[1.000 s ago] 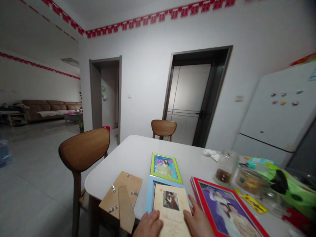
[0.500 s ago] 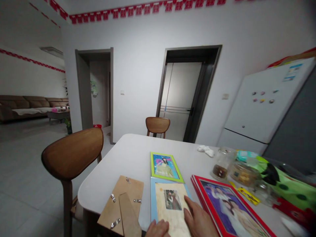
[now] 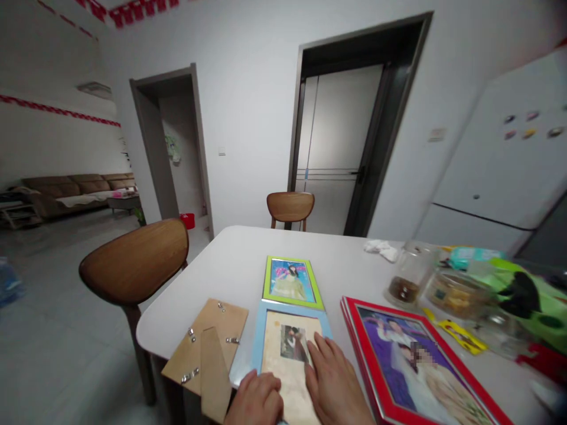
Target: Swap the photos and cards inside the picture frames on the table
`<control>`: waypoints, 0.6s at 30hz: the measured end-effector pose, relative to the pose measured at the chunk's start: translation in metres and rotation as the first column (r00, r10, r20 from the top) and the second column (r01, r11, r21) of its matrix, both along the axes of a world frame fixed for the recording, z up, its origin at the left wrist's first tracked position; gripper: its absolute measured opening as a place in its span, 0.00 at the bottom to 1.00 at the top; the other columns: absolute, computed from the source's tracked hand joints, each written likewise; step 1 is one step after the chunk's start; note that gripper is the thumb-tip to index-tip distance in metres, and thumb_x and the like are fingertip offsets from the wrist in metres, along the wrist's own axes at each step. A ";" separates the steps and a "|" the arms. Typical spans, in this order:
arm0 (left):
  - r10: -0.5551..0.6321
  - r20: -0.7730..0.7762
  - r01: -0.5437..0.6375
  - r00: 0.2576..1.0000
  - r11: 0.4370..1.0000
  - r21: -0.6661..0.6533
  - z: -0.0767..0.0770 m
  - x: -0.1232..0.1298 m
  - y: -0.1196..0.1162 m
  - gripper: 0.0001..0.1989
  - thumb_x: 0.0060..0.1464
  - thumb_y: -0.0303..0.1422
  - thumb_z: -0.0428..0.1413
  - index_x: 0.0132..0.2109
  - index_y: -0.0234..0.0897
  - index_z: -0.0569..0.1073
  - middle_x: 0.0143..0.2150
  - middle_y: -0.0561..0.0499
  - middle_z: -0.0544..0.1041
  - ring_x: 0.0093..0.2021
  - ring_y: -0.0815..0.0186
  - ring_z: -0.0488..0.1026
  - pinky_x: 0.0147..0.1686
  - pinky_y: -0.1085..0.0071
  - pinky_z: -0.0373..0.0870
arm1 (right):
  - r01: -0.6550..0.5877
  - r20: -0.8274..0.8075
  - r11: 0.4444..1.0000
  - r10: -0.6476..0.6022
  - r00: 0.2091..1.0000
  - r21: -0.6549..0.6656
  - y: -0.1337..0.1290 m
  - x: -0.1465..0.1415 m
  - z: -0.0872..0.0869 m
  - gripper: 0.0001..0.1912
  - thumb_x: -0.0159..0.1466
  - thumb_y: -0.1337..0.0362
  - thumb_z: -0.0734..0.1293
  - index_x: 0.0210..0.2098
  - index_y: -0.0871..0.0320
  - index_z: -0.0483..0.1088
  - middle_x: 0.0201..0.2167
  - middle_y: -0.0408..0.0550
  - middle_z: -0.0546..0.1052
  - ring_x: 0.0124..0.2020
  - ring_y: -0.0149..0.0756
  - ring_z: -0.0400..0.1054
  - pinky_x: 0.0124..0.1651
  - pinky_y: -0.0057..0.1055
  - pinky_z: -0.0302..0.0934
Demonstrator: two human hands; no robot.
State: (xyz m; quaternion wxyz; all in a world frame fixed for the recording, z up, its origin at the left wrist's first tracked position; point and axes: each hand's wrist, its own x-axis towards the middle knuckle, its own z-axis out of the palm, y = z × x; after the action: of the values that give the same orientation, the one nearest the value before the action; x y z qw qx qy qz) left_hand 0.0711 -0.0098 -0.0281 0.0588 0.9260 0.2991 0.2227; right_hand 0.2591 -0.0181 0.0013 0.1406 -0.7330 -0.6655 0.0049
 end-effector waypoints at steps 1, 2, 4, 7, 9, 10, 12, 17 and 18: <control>-0.003 -0.031 0.003 1.000 1.000 0.003 0.005 0.000 -0.002 0.04 0.53 0.31 0.49 0.37 0.40 0.65 0.46 0.49 0.70 0.47 0.64 0.66 0.49 0.63 0.61 | -0.021 -0.013 1.000 0.021 1.000 0.005 -0.003 0.000 0.002 0.22 0.57 0.65 0.54 0.50 0.62 0.62 0.54 0.55 0.60 0.55 0.47 0.50 0.53 0.43 0.49; -0.006 -0.061 0.006 0.998 1.000 0.004 0.010 -0.001 -0.003 0.06 0.52 0.36 0.50 0.36 0.39 0.65 0.47 0.47 0.69 0.48 0.61 0.65 0.49 0.61 0.61 | -0.042 -0.033 0.999 0.042 0.999 0.006 -0.007 0.001 0.003 0.22 0.57 0.64 0.54 0.50 0.62 0.62 0.54 0.56 0.59 0.56 0.47 0.49 0.53 0.44 0.48; -0.027 -0.109 0.027 0.994 1.000 0.000 0.017 -0.003 -0.007 0.14 0.48 0.44 0.51 0.35 0.38 0.65 0.50 0.43 0.67 0.51 0.57 0.63 0.49 0.57 0.59 | -0.106 -0.078 0.994 0.106 0.991 0.004 -0.013 0.001 0.006 0.23 0.57 0.64 0.54 0.52 0.61 0.60 0.55 0.56 0.58 0.56 0.46 0.49 0.54 0.45 0.47; -0.051 -0.140 0.045 0.989 0.998 -0.043 0.022 -0.008 -0.013 0.18 0.47 0.48 0.50 0.36 0.38 0.65 0.52 0.42 0.65 0.53 0.56 0.59 0.51 0.55 0.56 | -0.255 -0.128 0.967 0.253 0.959 0.002 -0.019 -0.003 0.007 0.23 0.56 0.66 0.55 0.52 0.59 0.59 0.56 0.55 0.57 0.57 0.45 0.48 0.55 0.45 0.47; -0.029 -0.133 0.021 0.991 0.998 -0.062 0.021 -0.010 -0.016 0.17 0.48 0.48 0.49 0.36 0.38 0.65 0.52 0.42 0.65 0.54 0.58 0.59 0.52 0.57 0.54 | -0.339 -0.136 0.941 0.337 0.932 0.003 -0.020 -0.005 0.004 0.23 0.55 0.68 0.55 0.51 0.57 0.61 0.56 0.55 0.56 0.57 0.46 0.48 0.55 0.46 0.47; -0.020 -0.127 0.012 0.992 0.998 -0.061 0.020 -0.010 -0.017 0.17 0.48 0.48 0.49 0.36 0.38 0.65 0.52 0.43 0.65 0.54 0.59 0.59 0.53 0.58 0.53 | -0.372 -0.135 0.928 0.369 0.919 0.004 -0.019 -0.005 0.002 0.22 0.55 0.69 0.55 0.50 0.57 0.62 0.56 0.55 0.56 0.57 0.47 0.47 0.55 0.48 0.46; -0.006 -0.112 0.003 0.994 1.000 -0.029 0.014 -0.008 -0.017 0.15 0.50 0.46 0.49 0.36 0.39 0.66 0.52 0.45 0.66 0.53 0.61 0.60 0.53 0.60 0.53 | -0.430 -0.137 0.903 0.427 0.894 0.006 -0.015 -0.002 -0.004 0.22 0.54 0.70 0.56 0.49 0.56 0.63 0.56 0.56 0.57 0.56 0.48 0.48 0.54 0.50 0.47; 0.030 -0.088 -0.016 0.996 0.987 0.161 -0.002 -0.003 -0.007 0.10 0.57 0.35 0.44 0.32 0.40 0.66 0.48 0.51 0.71 0.51 0.67 0.64 0.53 0.66 0.56 | -0.481 -0.157 0.871 0.491 0.857 0.097 -0.004 0.015 -0.022 0.24 0.54 0.70 0.56 0.50 0.57 0.61 0.56 0.57 0.57 0.56 0.48 0.49 0.53 0.49 0.49; 0.035 -0.096 -0.016 0.995 0.982 0.189 -0.003 -0.004 -0.005 0.09 0.57 0.34 0.44 0.31 0.40 0.67 0.47 0.52 0.71 0.50 0.68 0.64 0.52 0.67 0.57 | -0.437 -0.160 0.891 0.453 0.877 0.123 -0.002 0.017 -0.024 0.24 0.54 0.70 0.56 0.51 0.57 0.60 0.56 0.57 0.55 0.57 0.48 0.48 0.53 0.48 0.49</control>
State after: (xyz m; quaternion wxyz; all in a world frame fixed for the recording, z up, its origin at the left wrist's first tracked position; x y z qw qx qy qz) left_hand 0.0674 -0.0145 -0.0315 -0.0467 0.9334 0.2911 0.2047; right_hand 0.2756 -0.0204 -0.0226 0.2269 -0.5502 -0.7999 0.0773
